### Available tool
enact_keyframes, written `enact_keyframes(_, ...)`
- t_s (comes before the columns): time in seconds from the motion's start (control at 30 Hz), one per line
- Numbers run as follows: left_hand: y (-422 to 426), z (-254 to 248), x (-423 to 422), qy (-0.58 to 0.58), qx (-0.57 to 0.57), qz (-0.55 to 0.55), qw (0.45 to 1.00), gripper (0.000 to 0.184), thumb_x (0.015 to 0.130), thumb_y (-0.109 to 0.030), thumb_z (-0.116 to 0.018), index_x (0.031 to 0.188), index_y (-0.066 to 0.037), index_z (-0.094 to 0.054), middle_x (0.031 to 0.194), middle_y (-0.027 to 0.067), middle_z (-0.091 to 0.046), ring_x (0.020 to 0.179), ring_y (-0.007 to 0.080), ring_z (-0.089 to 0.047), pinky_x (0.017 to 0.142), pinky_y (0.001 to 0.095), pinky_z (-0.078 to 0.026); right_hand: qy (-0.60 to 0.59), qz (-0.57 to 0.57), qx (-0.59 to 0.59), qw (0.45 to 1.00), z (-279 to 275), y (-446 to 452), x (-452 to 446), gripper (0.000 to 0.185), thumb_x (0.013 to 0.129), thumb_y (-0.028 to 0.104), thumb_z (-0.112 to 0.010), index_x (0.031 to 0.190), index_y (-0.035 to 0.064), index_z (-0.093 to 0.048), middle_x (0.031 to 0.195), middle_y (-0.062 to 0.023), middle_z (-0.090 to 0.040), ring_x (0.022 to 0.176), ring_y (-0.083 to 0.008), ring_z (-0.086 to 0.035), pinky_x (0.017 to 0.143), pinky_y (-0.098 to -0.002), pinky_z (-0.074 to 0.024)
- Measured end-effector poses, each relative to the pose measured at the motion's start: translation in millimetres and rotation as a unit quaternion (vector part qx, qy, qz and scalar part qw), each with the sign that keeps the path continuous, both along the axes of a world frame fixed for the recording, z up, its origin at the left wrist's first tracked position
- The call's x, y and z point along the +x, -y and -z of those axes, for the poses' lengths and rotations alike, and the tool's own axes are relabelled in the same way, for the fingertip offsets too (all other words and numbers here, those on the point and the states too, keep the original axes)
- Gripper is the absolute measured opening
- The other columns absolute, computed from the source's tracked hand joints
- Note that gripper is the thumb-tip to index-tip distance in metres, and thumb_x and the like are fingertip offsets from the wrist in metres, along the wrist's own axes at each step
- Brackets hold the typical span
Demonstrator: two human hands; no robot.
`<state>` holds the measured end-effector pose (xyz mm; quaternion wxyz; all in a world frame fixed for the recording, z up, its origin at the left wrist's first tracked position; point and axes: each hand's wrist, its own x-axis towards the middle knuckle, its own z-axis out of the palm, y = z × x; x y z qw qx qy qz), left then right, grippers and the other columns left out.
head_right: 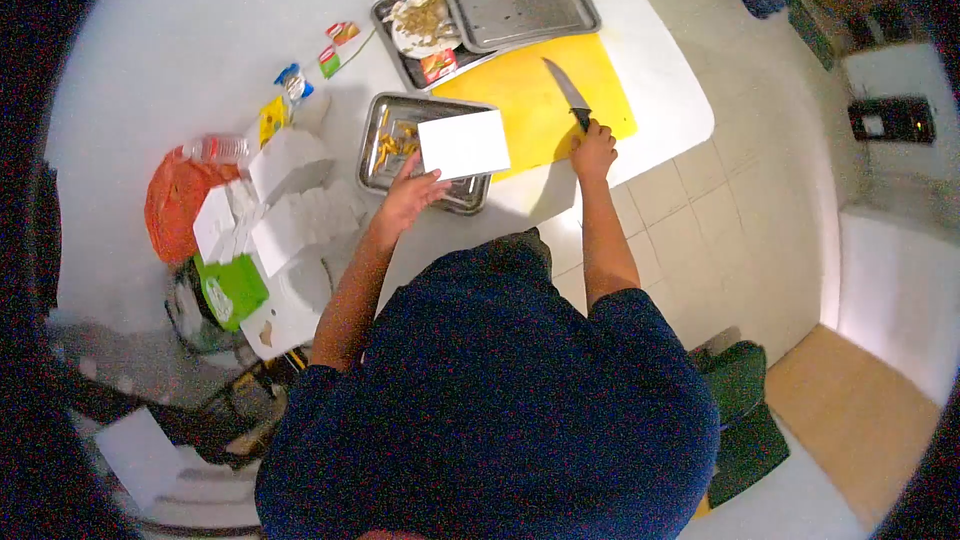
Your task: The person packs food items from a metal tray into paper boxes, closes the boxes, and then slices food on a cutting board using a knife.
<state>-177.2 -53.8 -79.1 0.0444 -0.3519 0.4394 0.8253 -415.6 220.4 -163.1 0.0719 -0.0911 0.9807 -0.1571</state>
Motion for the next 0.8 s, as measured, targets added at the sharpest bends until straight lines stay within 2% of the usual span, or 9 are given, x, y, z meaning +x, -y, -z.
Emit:
enact_keyframes(0.13, 0, -11, 28, -0.02, 0.007, -0.077, 0.997, 0.08, 0.087, -0.013, -0.07, 0.15, -0.013, -0.02, 0.118, 0.0166, -0.062, 0.098, 0.0278, -0.067, 0.083, 0.0371, -0.054, 0.014, -0.025, 0.073, 0.997, 11, 16, -11, 0.044, 0.082, 0.026, -0.068, 0.116, 0.0058, -0.05, 0.116, -0.016, -0.055, 0.111, -0.0372, -0.054, 0.087, -0.0555, -0.0459)
enact_keyframes(0.27, 1, -41, 52, 0.007, -0.053, -0.11, 0.993, 0.08, 0.09, -0.015, -0.068, 0.151, -0.012, -0.018, 0.121, 0.0175, -0.062, 0.101, 0.0273, -0.066, 0.083, 0.0338, -0.055, -0.005, -0.087, -0.112, 0.99, 58, 8, -14, 0.045, 0.078, 0.02, -0.068, 0.112, 0.0002, -0.046, 0.102, -0.0223, -0.062, 0.094, -0.0422, -0.061, 0.08, -0.0472, -0.0501)
enact_keyframes(0.3, 1, -50, 59, 0.006, -0.062, -0.128, 0.99, 0.079, 0.09, -0.015, -0.068, 0.151, -0.012, -0.018, 0.12, 0.0176, -0.062, 0.1, 0.0269, -0.066, 0.083, 0.034, -0.055, 0.024, -0.045, -0.121, 0.991, 44, 13, -5, 0.037, 0.077, 0.021, -0.068, 0.1, -0.001, -0.049, 0.083, -0.0199, -0.062, 0.076, -0.0369, -0.062, 0.071, -0.0425, -0.0497)
enact_keyframes(0.4, 2, -55, 84, 0.006, -0.076, -0.198, 0.977, 0.076, 0.091, -0.016, -0.066, 0.151, -0.011, -0.02, 0.118, 0.0177, -0.062, 0.097, 0.0256, -0.066, 0.083, 0.0346, -0.055, 0.036, -0.053, -0.244, 0.968, 61, 10, 12, 0.031, 0.08, 0.023, -0.069, 0.083, -0.0012, -0.051, 0.066, -0.0131, -0.053, 0.06, -0.0266, -0.052, 0.06, -0.0393, -0.0447)
enact_keyframes(0.5, 5, -77, 116, 0.023, -0.104, -0.265, 0.958, 0.073, 0.091, -0.014, -0.065, 0.151, -0.012, -0.024, 0.108, 0.0169, -0.065, 0.092, 0.0231, -0.066, 0.08, 0.0337, -0.054, 0.058, -0.079, -0.268, 0.958, 7, 28, 44, 0.04, 0.09, 0.026, -0.066, 0.067, -0.0007, -0.047, 0.055, -0.0048, -0.041, 0.054, -0.0153, -0.035, 0.051, -0.0364, -0.0337)
enact_keyframes(0.6, 16, -121, 138, 0.033, -0.144, -0.312, 0.939, 0.066, 0.093, -0.015, -0.062, 0.15, -0.017, -0.029, 0.103, 0.0139, -0.066, 0.089, 0.0205, -0.065, 0.078, 0.0326, -0.054, 0.127, -0.153, -0.286, 0.937, -24, 51, 66, 0.037, 0.092, 0.025, -0.063, 0.072, -0.0025, -0.049, 0.058, -0.0073, -0.042, 0.056, -0.0164, -0.036, 0.053, -0.0333, -0.0367)
enact_keyframes(0.67, 28, -140, 159, 0.032, -0.176, -0.338, 0.924, 0.061, 0.094, -0.017, -0.06, 0.149, -0.019, -0.032, 0.102, 0.0112, -0.067, 0.088, 0.0189, -0.064, 0.077, 0.0319, -0.054, 0.152, -0.222, -0.352, 0.896, -45, 77, 84, 0.042, 0.093, 0.025, -0.065, 0.065, 0.0003, -0.046, 0.058, 0.002, -0.038, 0.057, -0.009, -0.032, 0.049, -0.03, -0.0283)
enact_keyframes(0.73, 42, -148, 180, 0.026, -0.207, -0.364, 0.908, 0.058, 0.096, -0.019, -0.058, 0.148, -0.02, -0.034, 0.101, 0.0085, -0.066, 0.086, 0.0174, -0.063, 0.075, 0.0313, -0.053, 0.238, -0.255, -0.355, 0.867, -53, 104, 98, 0.04, 0.092, 0.025, -0.065, 0.065, 0.0013, -0.047, 0.058, 0.0034, -0.038, 0.056, -0.0082, -0.033, 0.05, -0.0282, -0.0281)
enact_keyframes(0.8, 54, -146, 198, 0.041, -0.227, -0.397, 0.888, 0.052, 0.097, -0.021, -0.055, 0.146, -0.02, -0.037, 0.109, 0.0066, -0.063, 0.079, 0.0156, -0.06, 0.073, 0.0303, -0.052, 0.224, -0.334, -0.324, 0.856, -75, 133, 115, 0.033, 0.091, 0.023, -0.065, 0.076, -0.0024, -0.051, 0.059, -0.0058, -0.041, 0.058, -0.0131, -0.038, 0.053, -0.0312, -0.0355)
